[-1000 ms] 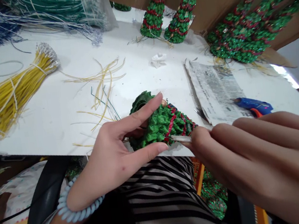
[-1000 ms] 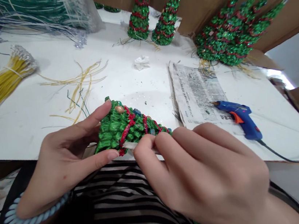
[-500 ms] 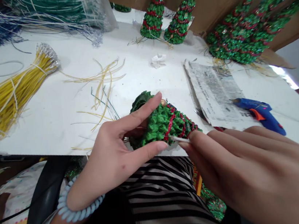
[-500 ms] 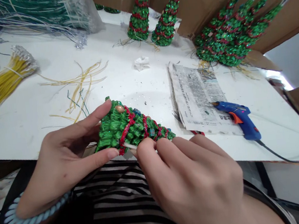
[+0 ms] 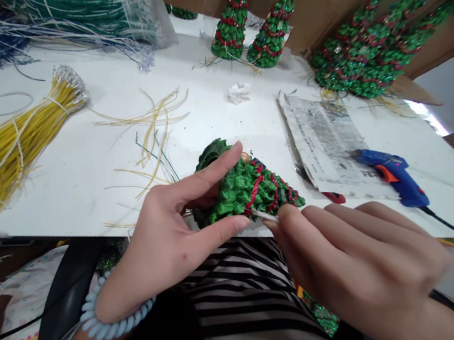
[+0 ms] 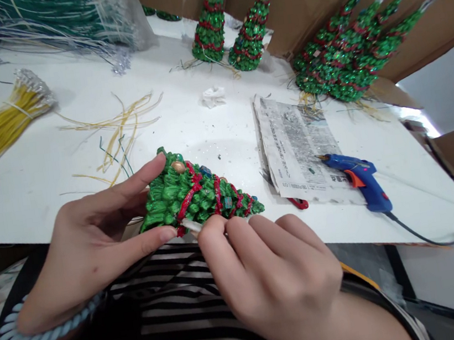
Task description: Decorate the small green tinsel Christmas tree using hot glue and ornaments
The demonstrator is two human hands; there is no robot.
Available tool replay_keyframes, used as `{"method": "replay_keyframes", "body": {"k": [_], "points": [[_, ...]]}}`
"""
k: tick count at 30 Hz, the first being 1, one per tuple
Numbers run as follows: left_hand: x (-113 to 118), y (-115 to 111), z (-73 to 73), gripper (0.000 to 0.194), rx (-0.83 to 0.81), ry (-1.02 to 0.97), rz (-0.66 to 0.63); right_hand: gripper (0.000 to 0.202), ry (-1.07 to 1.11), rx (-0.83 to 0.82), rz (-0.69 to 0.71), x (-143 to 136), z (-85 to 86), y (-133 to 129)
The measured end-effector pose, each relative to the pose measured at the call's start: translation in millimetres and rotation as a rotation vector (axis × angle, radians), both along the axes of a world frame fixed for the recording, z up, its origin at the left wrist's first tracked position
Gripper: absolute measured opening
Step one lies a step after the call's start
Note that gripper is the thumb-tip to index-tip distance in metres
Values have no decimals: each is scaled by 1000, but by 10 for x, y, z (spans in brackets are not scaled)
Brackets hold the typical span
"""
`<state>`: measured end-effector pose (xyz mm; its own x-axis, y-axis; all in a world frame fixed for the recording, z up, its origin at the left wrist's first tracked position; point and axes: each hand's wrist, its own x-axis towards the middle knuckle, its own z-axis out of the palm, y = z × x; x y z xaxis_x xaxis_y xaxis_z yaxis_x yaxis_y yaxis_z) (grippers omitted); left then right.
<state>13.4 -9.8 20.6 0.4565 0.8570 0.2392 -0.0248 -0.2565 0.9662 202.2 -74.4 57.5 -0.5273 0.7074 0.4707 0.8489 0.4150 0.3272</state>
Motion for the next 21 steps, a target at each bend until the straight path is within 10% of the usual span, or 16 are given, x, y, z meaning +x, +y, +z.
{"method": "replay_keyframes", "body": {"k": [21], "points": [[3,2,-19,63,-28,-26,-14,17,153,7,-20,5,-146,28]]}}
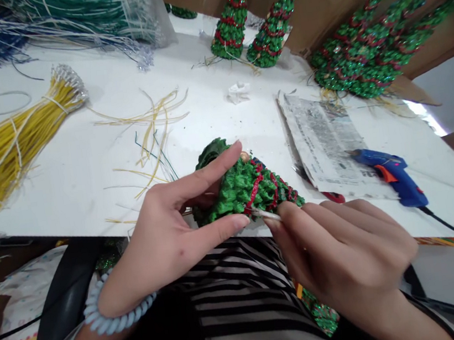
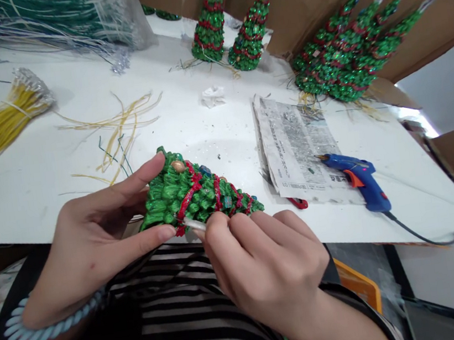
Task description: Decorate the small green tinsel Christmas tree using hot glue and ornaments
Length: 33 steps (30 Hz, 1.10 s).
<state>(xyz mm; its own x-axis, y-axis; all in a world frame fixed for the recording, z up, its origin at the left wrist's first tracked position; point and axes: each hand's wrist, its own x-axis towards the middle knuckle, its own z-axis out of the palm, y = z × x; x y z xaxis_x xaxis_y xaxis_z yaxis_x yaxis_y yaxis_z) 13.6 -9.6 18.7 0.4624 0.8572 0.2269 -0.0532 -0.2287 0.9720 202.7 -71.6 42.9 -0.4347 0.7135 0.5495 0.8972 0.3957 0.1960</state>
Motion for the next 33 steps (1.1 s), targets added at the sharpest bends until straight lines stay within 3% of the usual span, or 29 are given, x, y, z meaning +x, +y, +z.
{"method": "replay_keyframes", "body": {"k": [8,16,33], "points": [[7,4,1,64,9,-11,9,13,-66,-23,-22,-1,91,-44],[7,-10,8,63,29,0,19,24,-88,-85,-104,-72,192,-96],[15,-10,-17,64,55,23,53,21,-74,-76,-141,-120,156,-117]]}}
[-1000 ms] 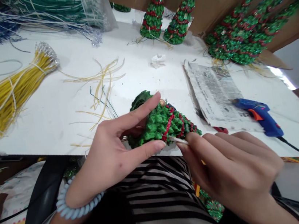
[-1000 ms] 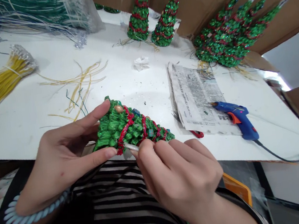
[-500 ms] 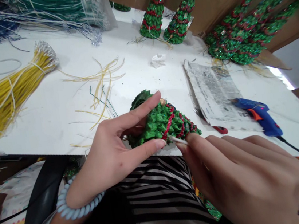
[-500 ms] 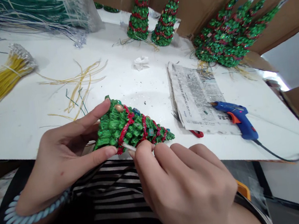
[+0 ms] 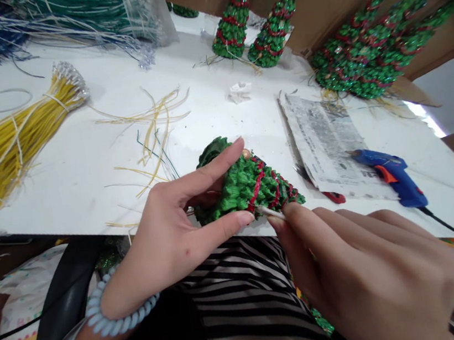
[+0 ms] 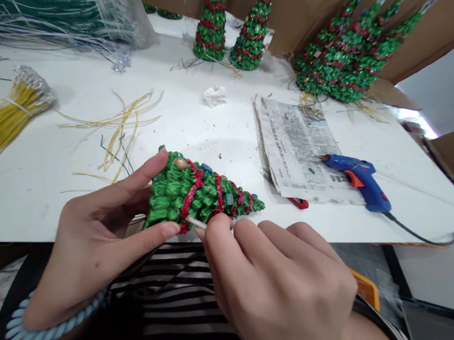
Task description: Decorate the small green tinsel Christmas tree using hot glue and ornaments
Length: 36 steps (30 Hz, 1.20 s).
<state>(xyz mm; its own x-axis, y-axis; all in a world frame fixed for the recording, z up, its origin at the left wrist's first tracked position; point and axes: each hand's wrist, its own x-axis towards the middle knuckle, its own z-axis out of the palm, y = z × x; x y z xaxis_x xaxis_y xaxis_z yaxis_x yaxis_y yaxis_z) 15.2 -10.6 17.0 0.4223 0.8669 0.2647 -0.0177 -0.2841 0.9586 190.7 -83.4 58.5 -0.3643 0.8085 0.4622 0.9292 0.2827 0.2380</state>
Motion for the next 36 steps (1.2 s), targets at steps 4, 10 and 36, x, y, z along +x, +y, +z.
{"method": "replay_keyframes", "body": {"k": [4,10,36], "points": [[-1,-1,-1,65,5,11,12,22,-2,2,-21,-18,-5,3],[3,-18,-2,64,27,16,12,25,11,4,-14,-47,-20,-16],[-5,8,17,62,51,31,-24,16,124,121,174,99,-293,169]]}}
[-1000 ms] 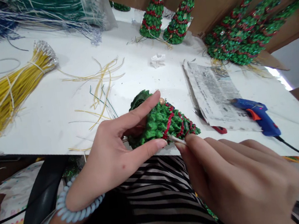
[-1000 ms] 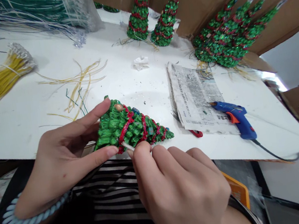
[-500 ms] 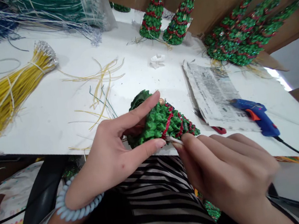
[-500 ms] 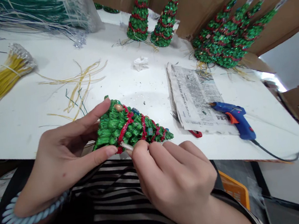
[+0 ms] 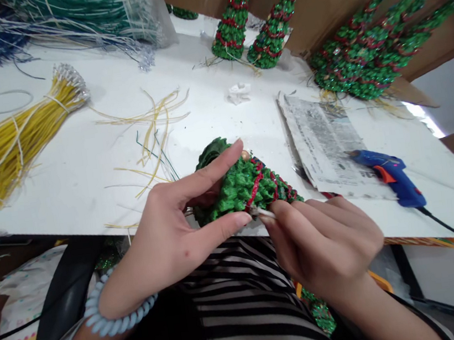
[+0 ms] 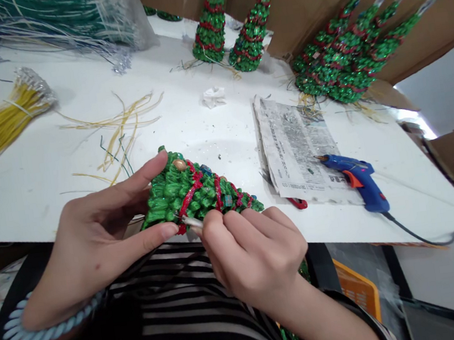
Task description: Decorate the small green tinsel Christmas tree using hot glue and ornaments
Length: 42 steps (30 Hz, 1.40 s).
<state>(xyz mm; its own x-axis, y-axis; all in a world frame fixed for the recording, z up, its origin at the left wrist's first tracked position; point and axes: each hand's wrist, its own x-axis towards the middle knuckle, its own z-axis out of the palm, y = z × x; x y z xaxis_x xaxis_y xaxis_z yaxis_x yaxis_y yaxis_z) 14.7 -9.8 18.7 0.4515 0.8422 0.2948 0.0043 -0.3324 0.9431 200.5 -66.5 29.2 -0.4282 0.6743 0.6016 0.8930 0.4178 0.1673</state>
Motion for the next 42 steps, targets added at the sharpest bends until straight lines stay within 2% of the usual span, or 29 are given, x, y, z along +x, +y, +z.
{"method": "replay_keyframes", "body": {"k": [6,13,17,20,23,28,33,37,39,41,42], "points": [[29,-30,-16,61,-4,-24,-34,20,38,17,25,-27,-18,16],[46,-29,-34,61,85,87,-7,11,156,-36,-15,21,-30,-71],[53,-43,-47,61,236,188,73,11,202,-55,-26,34,-31,-80],[59,-51,-42,59,350,277,182,12,225,-85,-15,29,-38,-56],[58,-41,-23,52,454,304,271,14,274,-111,0,26,-51,-15],[79,8,2,20,534,222,246,19,364,-129,25,22,-74,44],[97,42,30,16,541,133,242,22,414,-120,48,20,-65,63],[-53,141,105,12,447,31,375,21,461,-66,0,134,-59,53],[-199,239,161,17,439,154,402,22,445,-45,-72,256,-75,43],[-374,358,215,35,444,456,403,27,412,-52,-170,405,-108,29],[-465,418,238,37,459,671,439,31,410,-57,-234,481,-129,20]]}}
